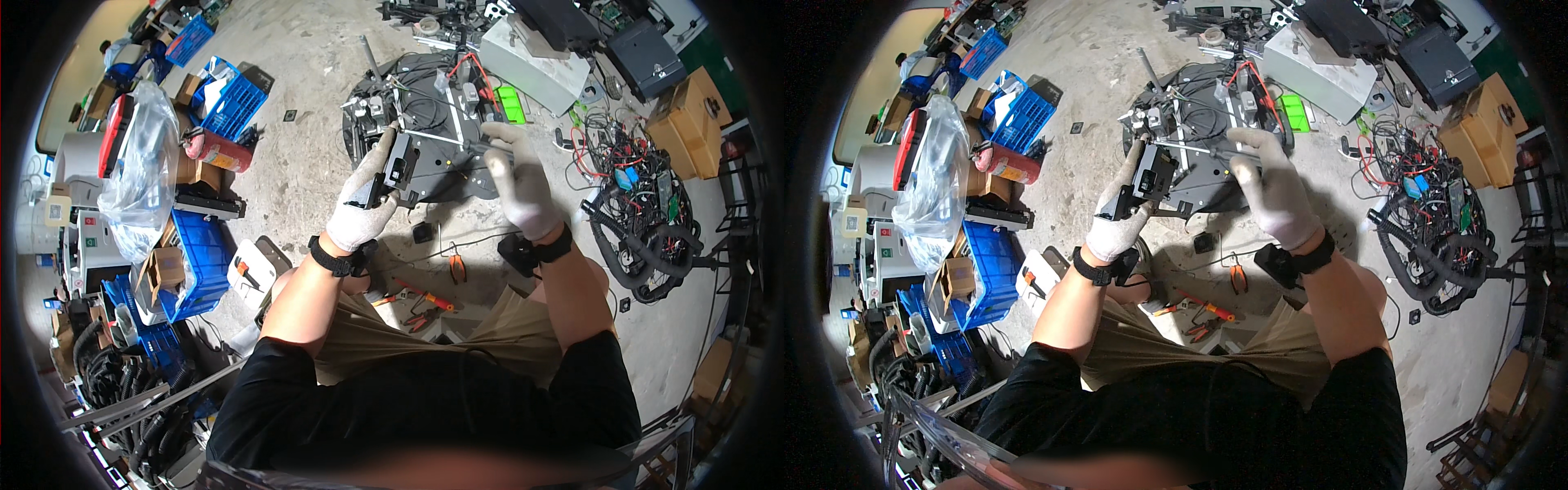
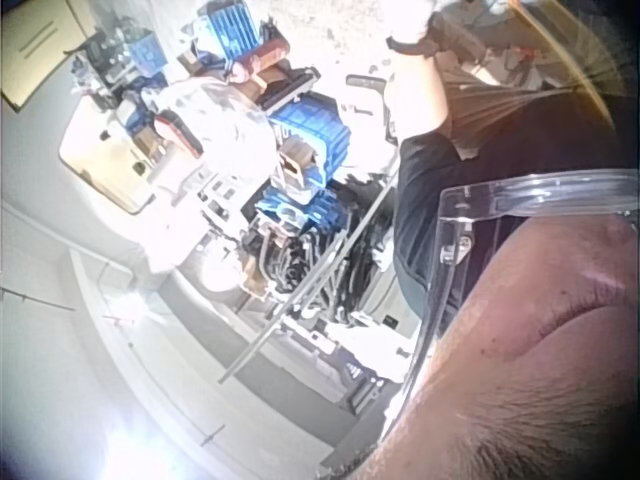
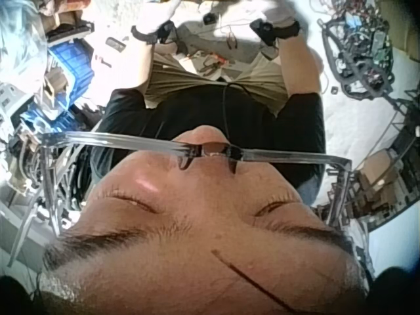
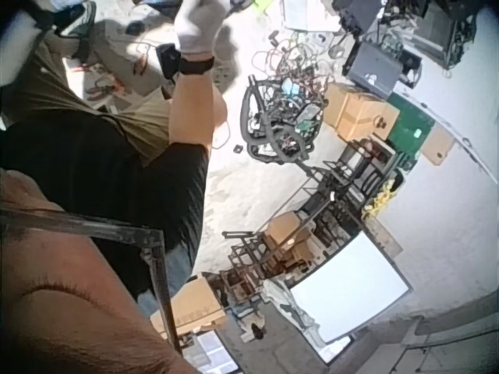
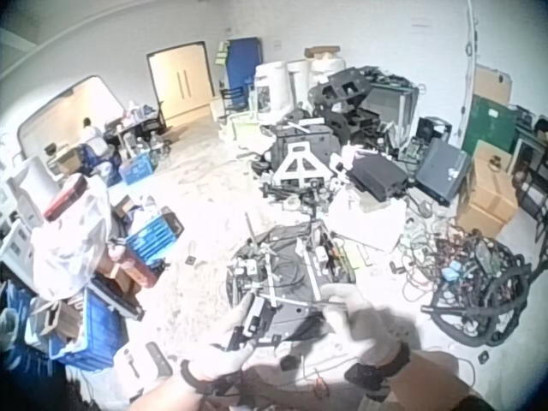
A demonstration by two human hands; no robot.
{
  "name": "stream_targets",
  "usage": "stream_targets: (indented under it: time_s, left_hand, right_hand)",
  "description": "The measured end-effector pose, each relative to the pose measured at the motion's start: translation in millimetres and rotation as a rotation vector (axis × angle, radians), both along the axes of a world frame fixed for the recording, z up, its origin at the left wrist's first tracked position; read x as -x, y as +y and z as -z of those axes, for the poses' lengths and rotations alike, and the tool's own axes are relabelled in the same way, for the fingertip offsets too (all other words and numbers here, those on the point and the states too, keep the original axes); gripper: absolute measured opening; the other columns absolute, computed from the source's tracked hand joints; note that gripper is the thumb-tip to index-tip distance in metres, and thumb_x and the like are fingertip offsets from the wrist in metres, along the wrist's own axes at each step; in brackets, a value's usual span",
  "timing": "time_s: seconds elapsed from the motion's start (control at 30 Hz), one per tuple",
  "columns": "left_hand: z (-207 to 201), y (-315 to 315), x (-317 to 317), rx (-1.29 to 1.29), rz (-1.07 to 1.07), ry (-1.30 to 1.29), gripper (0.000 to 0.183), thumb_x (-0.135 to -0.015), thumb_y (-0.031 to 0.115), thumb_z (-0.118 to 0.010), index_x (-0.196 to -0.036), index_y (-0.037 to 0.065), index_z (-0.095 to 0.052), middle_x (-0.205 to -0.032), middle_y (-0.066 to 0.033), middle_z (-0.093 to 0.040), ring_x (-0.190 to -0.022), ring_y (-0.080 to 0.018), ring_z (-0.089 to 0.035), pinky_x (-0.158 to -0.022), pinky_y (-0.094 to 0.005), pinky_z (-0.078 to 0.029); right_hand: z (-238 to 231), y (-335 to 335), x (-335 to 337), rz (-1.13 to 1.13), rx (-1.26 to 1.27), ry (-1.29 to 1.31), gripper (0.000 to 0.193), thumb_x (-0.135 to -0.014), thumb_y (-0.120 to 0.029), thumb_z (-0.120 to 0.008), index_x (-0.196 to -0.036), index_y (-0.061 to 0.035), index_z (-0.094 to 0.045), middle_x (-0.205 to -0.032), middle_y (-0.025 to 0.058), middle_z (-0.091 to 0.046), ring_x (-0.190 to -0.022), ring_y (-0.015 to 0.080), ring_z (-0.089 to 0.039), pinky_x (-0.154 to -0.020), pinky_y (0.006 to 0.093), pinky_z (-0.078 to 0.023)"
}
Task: Repairing or assembling a robot chassis by connecting wires and manipulating components with tools.
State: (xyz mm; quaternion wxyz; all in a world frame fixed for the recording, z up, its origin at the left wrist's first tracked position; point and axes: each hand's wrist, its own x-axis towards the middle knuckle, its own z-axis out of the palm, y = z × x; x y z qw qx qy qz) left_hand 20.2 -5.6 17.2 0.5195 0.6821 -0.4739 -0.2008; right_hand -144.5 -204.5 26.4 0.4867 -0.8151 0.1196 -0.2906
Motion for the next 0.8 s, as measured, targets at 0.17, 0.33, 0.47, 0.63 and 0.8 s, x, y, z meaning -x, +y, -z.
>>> stream_targets:
  time_s: [0.17,0.33,0.47,0.63,0.8]
  left_hand:
    - [-0.4,-0.1,0.1,0.039,0.051,-0.029,0.082,-0.072,-0.014,-0.05,-0.15,-0.002,-0.03,-0.141,-0.022,-0.049,-0.133,-0.0312,-0.046,-0.113,-0.0353,-0.031]
    - [5.9,-2.0,2.2,0.016,0.006,0.015,0.082,-0.072,-0.014,-0.05,-0.15,-0.002,-0.03,-0.141,-0.0222,-0.049,-0.134,-0.0307,-0.046,-0.113,-0.0346,-0.031]
    - [3.6,-1.3,0.5,-0.001,-0.003,0.013,0.083,-0.071,-0.015,-0.05,-0.15,-0.001,-0.03,-0.142,-0.0227,-0.049,-0.136,-0.031,-0.044,-0.114,-0.0353,-0.03]
    - [8.9,-2.2,1.0,0.019,-0.022,0.033,0.082,-0.072,-0.013,-0.051,-0.15,-0.001,-0.03,-0.141,-0.0227,-0.049,-0.135,-0.0319,-0.045,-0.115,-0.0369,-0.029]
    - [5.7,-4.1,2.5,-0.022,-0.028,-0.1,0.079,-0.075,-0.01,-0.053,-0.15,-0.001,-0.03,-0.14,-0.0225,-0.05,-0.133,-0.0315,-0.047,-0.115,-0.0369,-0.029]
  right_hand:
    - [7.9,-8.7,4.0,-0.112,-0.335,-0.027,0.033,-0.1,-0.018,-0.049,-0.127,0.0013,-0.052,-0.09,0.0032,-0.06,-0.076,0.0115,-0.054,-0.07,0.0262,-0.044]
    - [-2.0,-6.3,-5.6,0.031,0.351,-0.26,0.03,-0.1,-0.014,-0.048,-0.126,0.0004,-0.052,-0.076,-0.0036,-0.049,-0.06,0.0037,-0.041,-0.055,0.0213,-0.036]
    - [6.8,-8.4,4.3,-0.145,-0.339,-0.064,0.028,-0.099,-0.011,-0.046,-0.125,-0.0005,-0.052,-0.073,-0.0038,-0.049,-0.06,0.0037,-0.042,-0.055,0.0209,-0.036]
    - [-3.6,0.8,-5.6,0.012,0.181,-0.227,0.026,-0.099,-0.011,-0.045,-0.121,-0.0012,-0.056,-0.068,-0.0055,-0.045,-0.06,0.0021,-0.042,-0.053,0.0196,-0.032]
    - [7.1,-10.2,-4.3,-0.03,-0.08,-0.096,0.026,-0.096,-0.009,-0.048,-0.119,-0.002,-0.057,-0.075,-0.0024,-0.052,-0.062,0.0031,-0.045,-0.056,0.0198,-0.037]
